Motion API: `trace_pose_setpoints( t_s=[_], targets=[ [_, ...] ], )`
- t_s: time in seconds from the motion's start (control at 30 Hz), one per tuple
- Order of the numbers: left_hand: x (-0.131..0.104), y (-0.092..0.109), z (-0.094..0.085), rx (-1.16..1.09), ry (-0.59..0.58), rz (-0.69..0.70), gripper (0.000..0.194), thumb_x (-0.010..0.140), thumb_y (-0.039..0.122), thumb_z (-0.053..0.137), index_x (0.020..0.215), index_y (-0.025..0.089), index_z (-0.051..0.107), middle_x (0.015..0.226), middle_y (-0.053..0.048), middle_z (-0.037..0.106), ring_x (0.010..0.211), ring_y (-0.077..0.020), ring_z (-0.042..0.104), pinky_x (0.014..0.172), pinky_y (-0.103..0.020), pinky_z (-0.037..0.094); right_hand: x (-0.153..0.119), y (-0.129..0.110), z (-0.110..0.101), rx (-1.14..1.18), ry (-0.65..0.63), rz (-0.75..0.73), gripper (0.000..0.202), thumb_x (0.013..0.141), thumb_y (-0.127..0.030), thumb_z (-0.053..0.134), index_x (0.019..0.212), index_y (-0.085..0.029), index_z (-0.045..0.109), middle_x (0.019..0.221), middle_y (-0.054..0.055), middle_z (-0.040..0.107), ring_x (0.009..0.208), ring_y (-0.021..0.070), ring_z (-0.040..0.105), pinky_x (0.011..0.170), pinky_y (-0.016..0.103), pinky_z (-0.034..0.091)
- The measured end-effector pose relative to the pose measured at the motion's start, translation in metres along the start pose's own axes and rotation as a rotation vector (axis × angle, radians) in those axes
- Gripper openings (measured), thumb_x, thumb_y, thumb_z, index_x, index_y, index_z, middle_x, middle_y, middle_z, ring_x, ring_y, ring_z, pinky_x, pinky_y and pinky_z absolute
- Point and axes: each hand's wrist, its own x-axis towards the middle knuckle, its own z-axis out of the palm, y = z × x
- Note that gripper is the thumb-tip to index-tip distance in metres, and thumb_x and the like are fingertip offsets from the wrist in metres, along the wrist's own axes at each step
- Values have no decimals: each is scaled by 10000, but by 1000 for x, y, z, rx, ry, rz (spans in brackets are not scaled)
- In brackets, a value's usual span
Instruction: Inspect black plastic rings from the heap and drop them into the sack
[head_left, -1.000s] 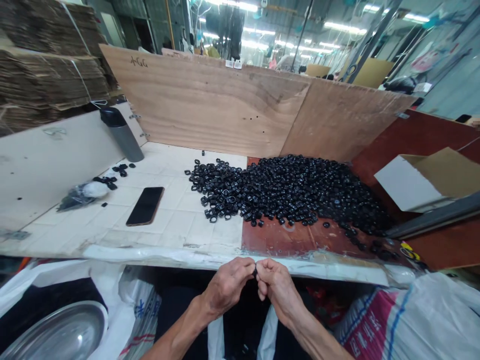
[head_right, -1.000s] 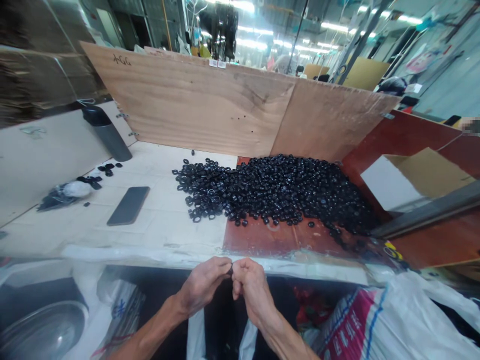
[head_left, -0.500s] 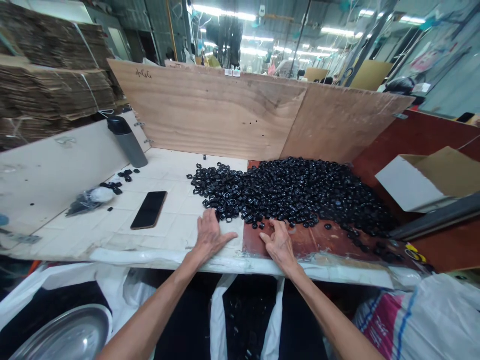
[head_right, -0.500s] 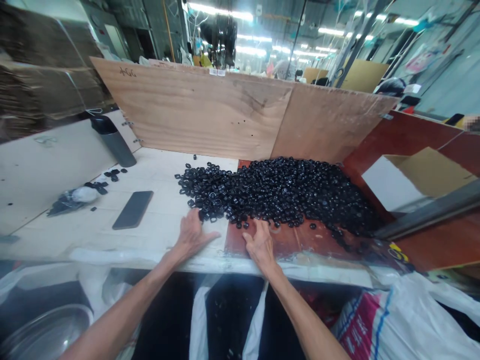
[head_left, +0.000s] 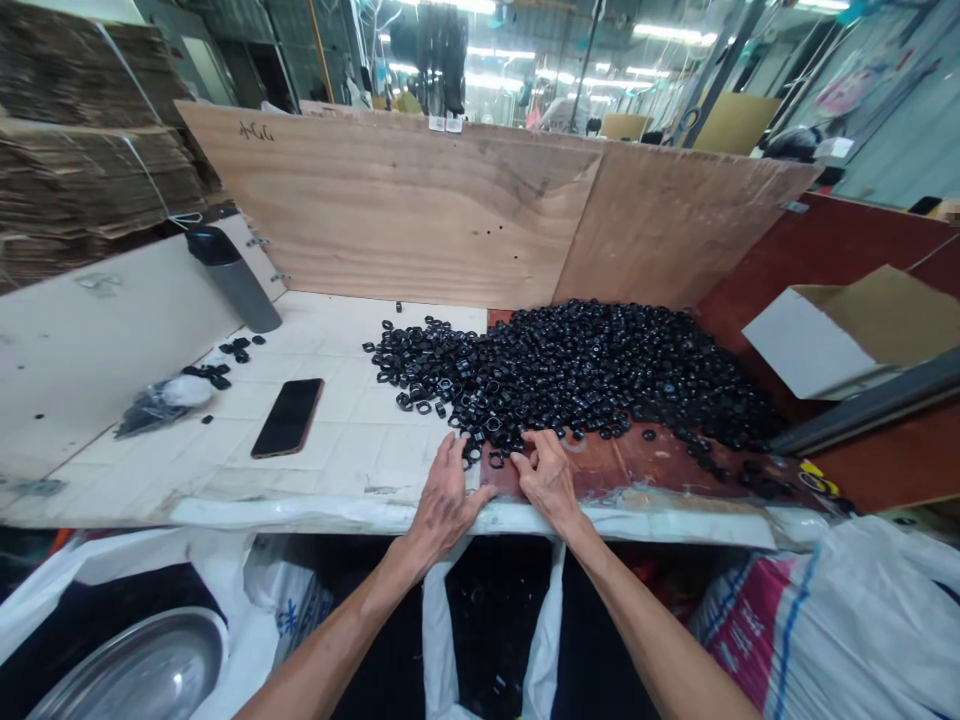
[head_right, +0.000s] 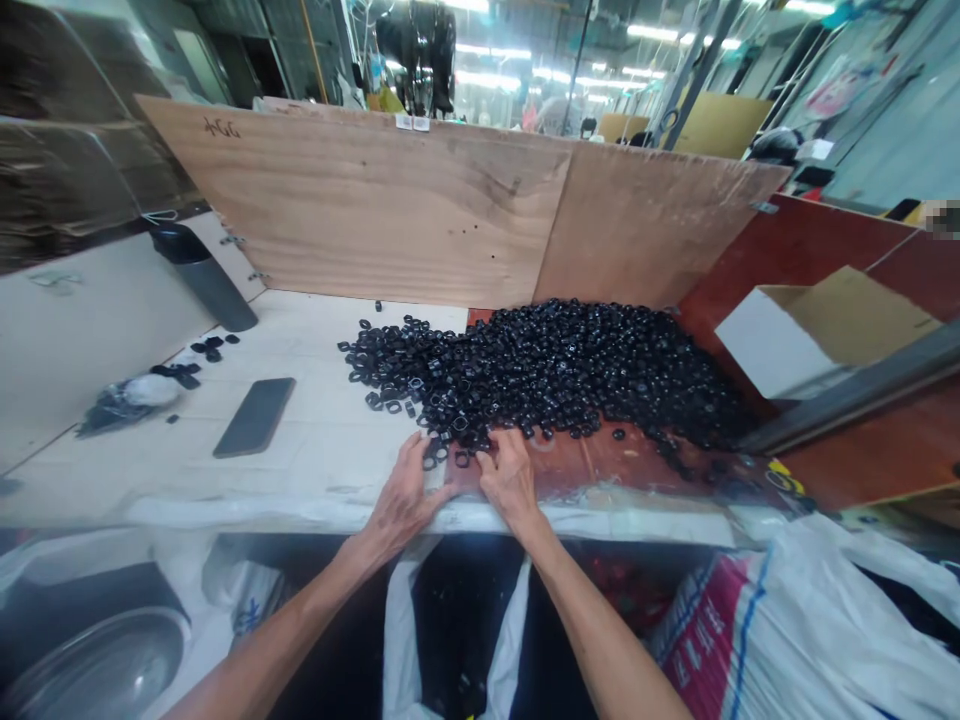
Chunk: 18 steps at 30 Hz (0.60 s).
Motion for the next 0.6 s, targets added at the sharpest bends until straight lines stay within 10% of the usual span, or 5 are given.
trace_pose_setpoints(
  t_s=[0.23,0.6],
  targets=[
    [0,13,-9,50,52,-79,356,828,245,660,1164,189,558,1050,-96,557,1004,-291,561,889,-452,510,-3,-5,-2,-59,-56,-62,131,834,-151,538,931,-179,621,930,77,616,731,192,600,719,313,497],
    [23,31,0,31,-102,-63,211,864,225,601,1075,226,606,967,-55,576,871,-226,614,777,-342,549,-8,-4,-12,348,-67,124,180,829,-273,605,974,-182,662,915,58,660,721,168,638,651,281,546]
  ],
)
